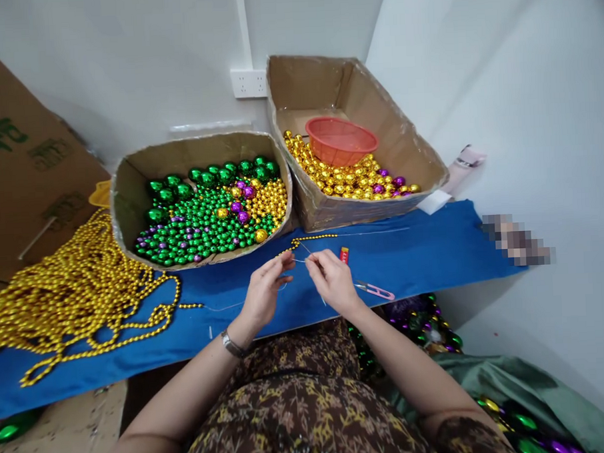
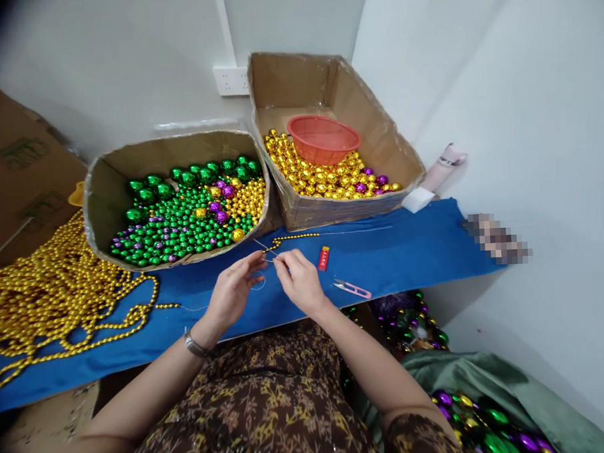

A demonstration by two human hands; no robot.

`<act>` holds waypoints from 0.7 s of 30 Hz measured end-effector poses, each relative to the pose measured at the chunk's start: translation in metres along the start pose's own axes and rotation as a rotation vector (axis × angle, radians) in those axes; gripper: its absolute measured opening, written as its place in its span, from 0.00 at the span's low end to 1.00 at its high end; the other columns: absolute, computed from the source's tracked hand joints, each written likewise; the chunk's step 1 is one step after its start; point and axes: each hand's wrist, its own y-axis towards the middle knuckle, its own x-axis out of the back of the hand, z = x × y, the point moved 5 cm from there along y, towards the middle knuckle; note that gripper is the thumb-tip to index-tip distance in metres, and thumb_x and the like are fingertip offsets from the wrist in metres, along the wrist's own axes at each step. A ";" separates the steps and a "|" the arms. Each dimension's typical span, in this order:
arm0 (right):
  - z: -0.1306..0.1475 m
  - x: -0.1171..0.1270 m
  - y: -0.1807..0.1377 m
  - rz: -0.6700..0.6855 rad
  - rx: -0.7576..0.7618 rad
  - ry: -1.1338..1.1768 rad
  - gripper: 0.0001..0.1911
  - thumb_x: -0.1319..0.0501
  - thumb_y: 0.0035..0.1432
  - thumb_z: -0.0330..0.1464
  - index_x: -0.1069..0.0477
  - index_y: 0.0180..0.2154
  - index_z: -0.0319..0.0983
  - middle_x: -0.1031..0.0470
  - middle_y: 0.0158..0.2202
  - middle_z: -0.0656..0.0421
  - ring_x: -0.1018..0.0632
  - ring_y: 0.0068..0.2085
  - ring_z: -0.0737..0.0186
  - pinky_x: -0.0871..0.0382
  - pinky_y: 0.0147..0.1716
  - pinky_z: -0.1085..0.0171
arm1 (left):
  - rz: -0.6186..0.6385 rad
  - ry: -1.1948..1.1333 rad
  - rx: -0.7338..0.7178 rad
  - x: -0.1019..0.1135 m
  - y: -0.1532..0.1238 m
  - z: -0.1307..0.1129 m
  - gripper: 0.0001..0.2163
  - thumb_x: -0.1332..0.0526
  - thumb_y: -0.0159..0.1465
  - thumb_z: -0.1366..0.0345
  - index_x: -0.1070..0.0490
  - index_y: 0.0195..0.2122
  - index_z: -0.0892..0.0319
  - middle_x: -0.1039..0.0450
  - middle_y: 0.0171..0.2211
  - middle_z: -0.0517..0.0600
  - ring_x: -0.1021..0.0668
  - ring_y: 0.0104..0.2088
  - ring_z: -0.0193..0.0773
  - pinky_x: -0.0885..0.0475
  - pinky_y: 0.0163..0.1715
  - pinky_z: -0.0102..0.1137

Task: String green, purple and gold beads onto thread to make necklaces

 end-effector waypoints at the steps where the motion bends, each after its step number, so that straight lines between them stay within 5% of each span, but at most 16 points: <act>1: 0.002 0.003 0.002 0.017 0.032 -0.021 0.10 0.47 0.66 0.34 0.30 0.36 0.40 0.26 0.33 0.56 0.24 0.36 0.62 0.30 0.38 0.65 | -0.044 0.159 -0.089 0.005 -0.001 -0.007 0.15 0.37 0.60 0.56 0.22 0.44 0.57 0.26 0.48 0.56 0.24 0.43 0.42 0.28 0.37 0.32; 3: 0.007 0.009 0.005 0.077 0.099 -0.055 0.10 0.47 0.67 0.33 0.29 0.36 0.40 0.26 0.33 0.56 0.24 0.35 0.63 0.31 0.37 0.65 | -0.103 0.438 -0.296 0.009 -0.006 -0.023 0.12 0.37 0.61 0.58 0.22 0.43 0.56 0.28 0.47 0.54 0.25 0.37 0.36 0.29 0.34 0.30; 5: 0.014 0.012 0.008 0.153 0.159 -0.081 0.10 0.47 0.67 0.33 0.29 0.36 0.40 0.26 0.33 0.56 0.24 0.35 0.63 0.31 0.36 0.66 | -0.019 0.540 -0.393 0.003 -0.008 -0.034 0.12 0.40 0.64 0.59 0.24 0.46 0.56 0.29 0.47 0.54 0.26 0.31 0.31 0.29 0.31 0.28; 8: 0.023 0.015 0.010 0.213 0.204 -0.111 0.10 0.47 0.67 0.33 0.29 0.36 0.39 0.26 0.33 0.56 0.25 0.35 0.63 0.32 0.35 0.66 | 0.215 0.457 -0.245 -0.014 -0.006 -0.032 0.15 0.42 0.65 0.57 0.27 0.49 0.59 0.25 0.44 0.55 0.25 0.26 0.29 0.29 0.25 0.26; 13: 0.026 0.015 0.008 0.226 0.235 -0.150 0.10 0.48 0.67 0.32 0.29 0.37 0.38 0.27 0.33 0.56 0.25 0.35 0.63 0.32 0.36 0.66 | 0.350 0.324 -0.009 -0.025 -0.001 -0.021 0.14 0.38 0.62 0.56 0.26 0.41 0.63 0.22 0.31 0.52 0.22 0.30 0.35 0.26 0.30 0.28; 21: 0.021 0.014 0.008 0.212 0.184 -0.097 0.10 0.47 0.67 0.32 0.29 0.36 0.40 0.28 0.32 0.56 0.25 0.35 0.63 0.32 0.36 0.66 | 0.335 0.359 0.006 -0.021 -0.003 -0.020 0.12 0.35 0.59 0.56 0.25 0.32 0.62 0.25 0.25 0.49 0.26 0.24 0.32 0.31 0.23 0.25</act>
